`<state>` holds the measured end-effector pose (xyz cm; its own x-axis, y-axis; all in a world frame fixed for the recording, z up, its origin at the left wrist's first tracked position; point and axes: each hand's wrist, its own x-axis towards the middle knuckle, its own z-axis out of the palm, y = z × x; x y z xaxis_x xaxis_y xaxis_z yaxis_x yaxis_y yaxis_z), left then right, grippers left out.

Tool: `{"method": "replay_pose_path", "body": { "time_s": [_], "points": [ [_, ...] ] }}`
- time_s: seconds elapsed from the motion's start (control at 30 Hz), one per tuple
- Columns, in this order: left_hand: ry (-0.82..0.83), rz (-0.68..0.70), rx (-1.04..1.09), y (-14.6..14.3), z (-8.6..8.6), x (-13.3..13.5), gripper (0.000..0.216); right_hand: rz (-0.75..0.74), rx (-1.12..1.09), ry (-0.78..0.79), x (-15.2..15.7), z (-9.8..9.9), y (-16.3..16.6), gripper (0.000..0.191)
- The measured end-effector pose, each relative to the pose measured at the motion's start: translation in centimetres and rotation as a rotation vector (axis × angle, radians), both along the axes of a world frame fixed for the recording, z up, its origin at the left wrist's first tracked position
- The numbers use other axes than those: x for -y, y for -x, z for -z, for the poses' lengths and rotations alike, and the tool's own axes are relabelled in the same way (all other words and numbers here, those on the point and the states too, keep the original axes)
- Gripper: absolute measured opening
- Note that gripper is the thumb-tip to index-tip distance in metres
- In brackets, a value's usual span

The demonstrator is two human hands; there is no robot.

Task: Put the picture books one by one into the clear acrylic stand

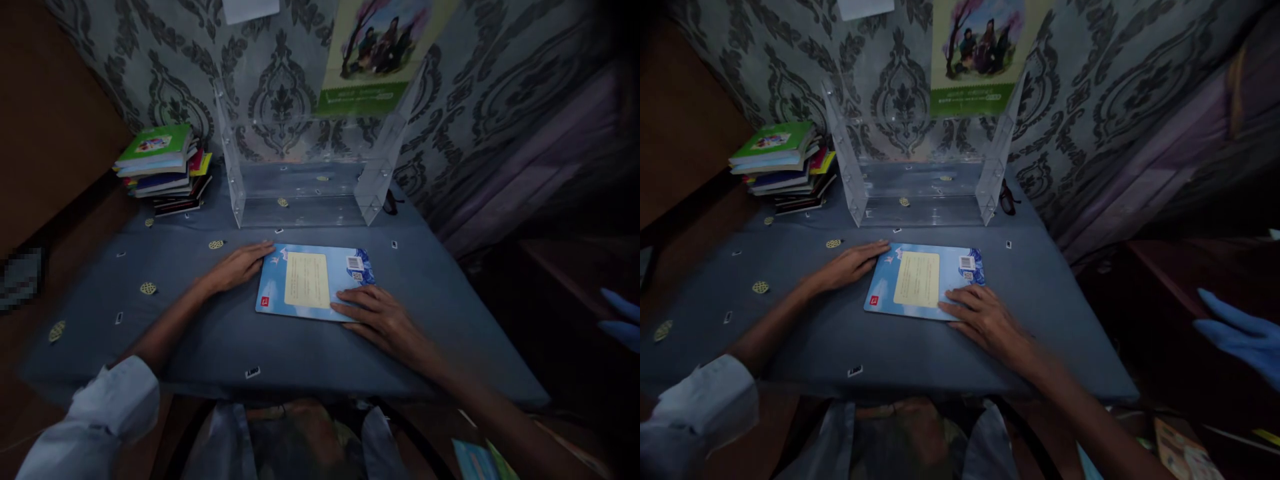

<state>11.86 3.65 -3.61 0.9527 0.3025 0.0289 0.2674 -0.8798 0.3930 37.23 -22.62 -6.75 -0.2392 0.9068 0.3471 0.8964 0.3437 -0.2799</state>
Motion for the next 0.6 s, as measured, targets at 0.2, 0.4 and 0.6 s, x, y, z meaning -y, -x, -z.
{"method": "replay_pose_path", "body": {
  "time_s": [0.2, 0.4, 0.6],
  "points": [
    [-0.065, 0.011, 0.028, 0.0, 0.6, 0.7, 0.048, 0.024, -0.063, 0.027, 0.3, 0.2, 0.5, 0.031],
    [-0.102, 0.034, -0.011, 3.5, -0.7, 4.4, 0.045, 0.046, -0.126, 0.036, 0.4, 0.2, 0.7, 0.031],
    [-0.16, 0.062, 0.035, 5.4, -1.5, 6.7, 0.04, 0.057, -0.155, 0.043, 0.3, 0.7, 0.7, 0.03]
  ]
}}
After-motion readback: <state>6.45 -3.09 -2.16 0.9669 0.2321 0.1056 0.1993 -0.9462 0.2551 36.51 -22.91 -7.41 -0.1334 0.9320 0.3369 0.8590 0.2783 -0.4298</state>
